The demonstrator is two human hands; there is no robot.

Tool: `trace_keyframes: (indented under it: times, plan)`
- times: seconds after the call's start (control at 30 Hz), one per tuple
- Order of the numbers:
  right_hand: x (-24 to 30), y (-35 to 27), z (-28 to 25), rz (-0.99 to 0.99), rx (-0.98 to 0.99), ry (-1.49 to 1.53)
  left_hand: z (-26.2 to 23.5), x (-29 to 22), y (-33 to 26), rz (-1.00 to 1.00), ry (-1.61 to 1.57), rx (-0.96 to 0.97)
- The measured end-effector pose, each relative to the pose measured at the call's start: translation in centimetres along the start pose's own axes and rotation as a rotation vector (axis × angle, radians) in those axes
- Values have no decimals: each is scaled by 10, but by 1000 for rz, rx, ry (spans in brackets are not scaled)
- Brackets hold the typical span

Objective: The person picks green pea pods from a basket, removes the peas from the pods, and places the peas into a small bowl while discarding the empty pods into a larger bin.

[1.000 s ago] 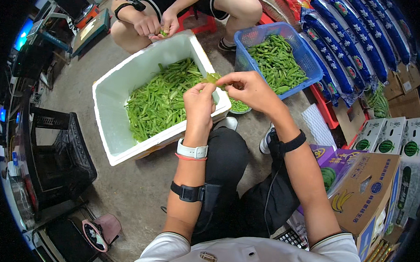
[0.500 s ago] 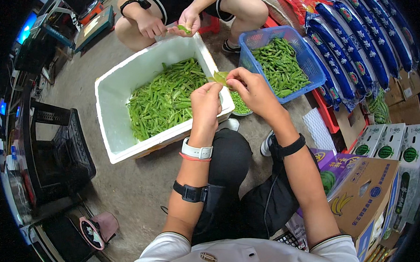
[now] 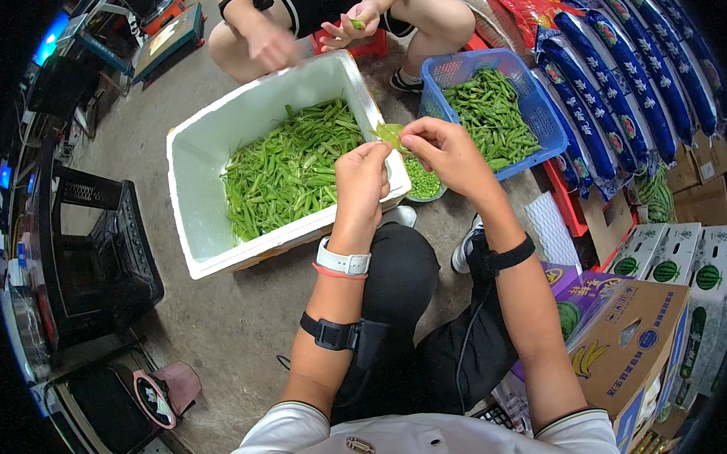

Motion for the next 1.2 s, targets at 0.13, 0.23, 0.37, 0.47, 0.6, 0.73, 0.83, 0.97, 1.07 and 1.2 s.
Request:
trace_keyframes:
  times: [0.13, 0.23, 0.37, 0.47, 0.6, 0.73, 0.83, 0.97, 1.07, 1.2]
  plan:
    - [5, -5, -1, -4, 29, -23, 0, 1, 0, 1, -9, 3]
    - [15, -9, -3, -38, 46, -78, 0, 0, 0, 4, -16, -9]
    - [18, -10, -8, -76, 15, -214, 3, -2, -3, 7, -28, -21]
    - [23, -10, -13, -191, -59, -261, 5, 1, -2, 5, -19, -10]
    - [31, -10, -10, -224, -100, -275, 3, 2, -1, 32, 2, -37]
    - [17, -5, -11, -151, -127, -149, 0, -11, -1, 276, 260, -134]
    - [8, -3, -11, -114, -115, -100, 4, -28, -12, 466, 511, -202]
    - [-2, -1, -7, -136, -92, 33, 20, -52, -34, 796, 814, -284]
    - [-5, -1, -6, -73, -72, 84, 29, -57, -41, 876, 808, -213]
    - [4, -3, -6, -64, -53, 70, 24, -54, -36, 850, 784, -199]
Point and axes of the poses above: each hand's wrist, its own y-axis towards the middle knuckle, its own z-axis out of the palm, x = y × z, the point moved 7 cm from there along y, towards the middle knuckle, and after that the axes turned 4 degrees about -x, right-handed, at the moved point
